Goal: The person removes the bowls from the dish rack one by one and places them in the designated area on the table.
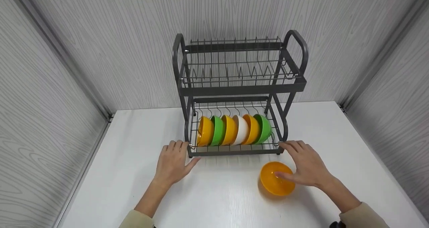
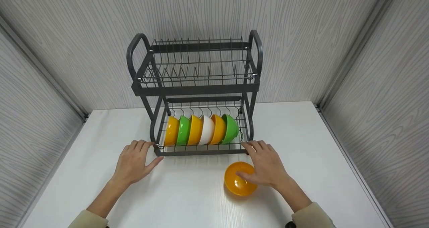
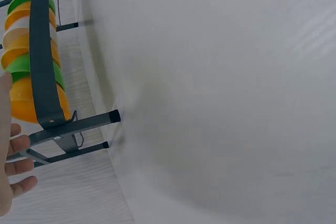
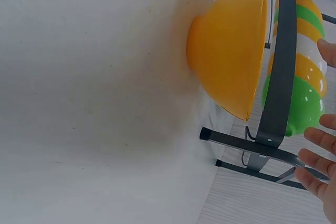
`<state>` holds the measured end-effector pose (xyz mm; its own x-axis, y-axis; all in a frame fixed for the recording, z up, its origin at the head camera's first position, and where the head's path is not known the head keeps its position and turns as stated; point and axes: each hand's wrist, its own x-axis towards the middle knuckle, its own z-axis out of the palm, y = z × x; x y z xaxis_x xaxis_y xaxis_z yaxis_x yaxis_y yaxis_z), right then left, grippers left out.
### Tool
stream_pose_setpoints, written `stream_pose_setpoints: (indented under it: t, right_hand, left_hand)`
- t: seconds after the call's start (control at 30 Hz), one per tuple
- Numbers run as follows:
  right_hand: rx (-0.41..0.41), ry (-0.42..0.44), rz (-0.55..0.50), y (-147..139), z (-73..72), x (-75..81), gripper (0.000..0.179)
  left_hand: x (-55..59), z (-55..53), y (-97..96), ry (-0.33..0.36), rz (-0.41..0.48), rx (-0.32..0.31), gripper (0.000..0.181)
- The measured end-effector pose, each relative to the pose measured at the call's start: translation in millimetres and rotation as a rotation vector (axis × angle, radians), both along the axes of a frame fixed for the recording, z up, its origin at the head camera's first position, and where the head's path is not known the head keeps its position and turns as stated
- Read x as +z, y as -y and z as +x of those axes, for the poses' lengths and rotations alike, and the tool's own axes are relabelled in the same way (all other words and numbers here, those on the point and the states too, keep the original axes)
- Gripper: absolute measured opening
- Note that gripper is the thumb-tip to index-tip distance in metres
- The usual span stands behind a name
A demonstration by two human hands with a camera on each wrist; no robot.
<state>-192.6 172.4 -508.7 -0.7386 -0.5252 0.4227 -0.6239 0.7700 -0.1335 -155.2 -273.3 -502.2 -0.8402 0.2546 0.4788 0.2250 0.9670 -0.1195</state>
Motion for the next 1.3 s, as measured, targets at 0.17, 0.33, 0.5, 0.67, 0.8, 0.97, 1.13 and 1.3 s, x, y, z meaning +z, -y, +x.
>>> stream_pose_setpoints:
  t: [0.17,0.33,0.5,0.67,0.8,0.97,1.13,1.3]
  right_hand:
    - [0.026,-0.055,0.019,4,-6.6,1.4,0.093]
    - [0.044,-0.115,0.024,8,-15.3,2.2,0.092]
    - [0.055,-0.153,0.039,12,-23.4,6.1,0.094]
    - [0.056,-0.162,0.057,16,-31.3,9.3,0.096]
    - [0.054,-0.163,0.062,18,-37.0,10.3,0.097]
    - [0.049,-0.167,0.073,19,-43.7,12.4,0.100]
    - [0.032,-0.163,0.099,22,-51.7,15.0,0.104]
    - [0.000,-0.132,0.133,27,-58.9,18.9,0.105]
  left_hand:
    - [-4.6,-6.0,7.4,-0.016,0.025,0.032,0.065]
    - [-7.2,-12.9,10.5,-0.022,0.018,0.070,0.064]
    - [-8.1,-21.3,11.1,-0.024,0.014,0.105,0.061]
    - [-9.3,-29.0,8.4,-0.019,0.019,0.111,0.057]
    - [-10.4,-33.2,7.2,-0.033,-0.009,0.121,0.054]
    - [-9.8,-36.7,6.4,-0.052,-0.033,0.133,0.054]
    - [-8.8,-40.2,5.4,-0.059,-0.027,0.139,0.052]
    - [-9.3,-43.2,5.2,-0.078,-0.040,0.143,0.044]
